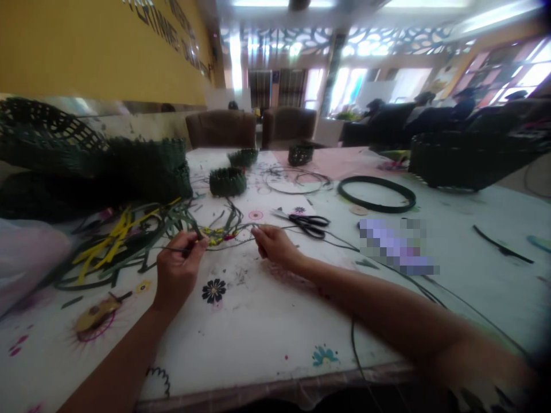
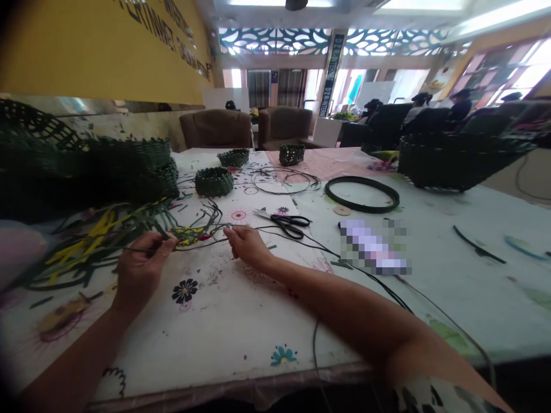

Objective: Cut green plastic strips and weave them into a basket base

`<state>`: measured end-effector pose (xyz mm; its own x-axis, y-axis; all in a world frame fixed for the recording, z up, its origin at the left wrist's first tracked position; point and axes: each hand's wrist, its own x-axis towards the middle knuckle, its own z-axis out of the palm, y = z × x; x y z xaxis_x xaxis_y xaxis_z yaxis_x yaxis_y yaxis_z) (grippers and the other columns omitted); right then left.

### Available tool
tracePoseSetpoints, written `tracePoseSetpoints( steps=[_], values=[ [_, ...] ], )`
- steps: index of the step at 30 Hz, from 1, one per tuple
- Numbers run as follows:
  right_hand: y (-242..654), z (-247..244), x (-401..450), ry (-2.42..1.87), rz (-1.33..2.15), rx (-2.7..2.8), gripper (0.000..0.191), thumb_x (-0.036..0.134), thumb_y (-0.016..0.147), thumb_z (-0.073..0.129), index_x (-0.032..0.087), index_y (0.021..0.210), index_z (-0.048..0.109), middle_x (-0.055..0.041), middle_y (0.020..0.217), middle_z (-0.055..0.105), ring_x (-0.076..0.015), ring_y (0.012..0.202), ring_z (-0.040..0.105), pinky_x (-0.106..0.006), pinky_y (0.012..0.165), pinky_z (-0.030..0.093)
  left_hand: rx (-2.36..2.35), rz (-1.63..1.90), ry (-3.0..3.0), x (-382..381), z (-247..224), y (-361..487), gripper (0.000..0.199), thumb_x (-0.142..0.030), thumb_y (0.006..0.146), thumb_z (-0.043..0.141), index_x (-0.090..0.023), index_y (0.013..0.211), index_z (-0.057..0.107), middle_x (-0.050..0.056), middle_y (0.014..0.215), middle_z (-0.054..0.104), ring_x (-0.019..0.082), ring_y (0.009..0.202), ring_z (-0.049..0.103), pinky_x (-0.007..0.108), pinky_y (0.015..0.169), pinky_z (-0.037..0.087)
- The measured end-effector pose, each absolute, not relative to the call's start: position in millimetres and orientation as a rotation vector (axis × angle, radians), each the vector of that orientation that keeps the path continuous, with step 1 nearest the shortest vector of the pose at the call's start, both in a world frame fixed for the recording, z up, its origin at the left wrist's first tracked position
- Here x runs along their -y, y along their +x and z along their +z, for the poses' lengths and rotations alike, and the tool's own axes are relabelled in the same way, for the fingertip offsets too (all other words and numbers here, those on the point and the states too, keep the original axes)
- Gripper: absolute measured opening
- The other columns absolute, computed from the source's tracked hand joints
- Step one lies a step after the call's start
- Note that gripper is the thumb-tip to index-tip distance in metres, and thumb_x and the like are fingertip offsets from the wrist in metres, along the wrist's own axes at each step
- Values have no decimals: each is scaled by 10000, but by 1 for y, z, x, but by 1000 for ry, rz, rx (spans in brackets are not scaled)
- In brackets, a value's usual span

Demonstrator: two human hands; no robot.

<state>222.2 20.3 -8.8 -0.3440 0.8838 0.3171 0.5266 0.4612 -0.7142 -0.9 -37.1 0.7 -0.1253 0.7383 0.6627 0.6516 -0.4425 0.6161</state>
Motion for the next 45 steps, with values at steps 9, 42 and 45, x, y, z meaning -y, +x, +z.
tracePoseSetpoints(
  steps=[9,42,45],
  values=[
    [214,5,29,-987,-4,2239,363,364,984,522,161,1278,587,-23,652,668,-171,547,548,-279,531,318,-1694,1599,2187,39,-1,3,157,-304,896,615,-174,811,634,2,742,578,129,697,546,267,672,418],
    [227,-18,-4,-441,-420,2593,176,90,911,433,160,852,584,-4,663,631,-133,560,502,-276,513,314,-1168,884,2212,41,10,-1,167,-355,856,649,-218,906,731,51,927,696,168,856,646,258,744,517],
    [230,-17,-7,-456,-402,2725,184,110,932,414,156,862,578,-10,693,650,-136,581,522,-278,511,321,-1330,529,2103,32,15,-28,299,-466,850,626,-238,1016,726,50,1029,709,164,799,661,261,718,525]
  ],
)
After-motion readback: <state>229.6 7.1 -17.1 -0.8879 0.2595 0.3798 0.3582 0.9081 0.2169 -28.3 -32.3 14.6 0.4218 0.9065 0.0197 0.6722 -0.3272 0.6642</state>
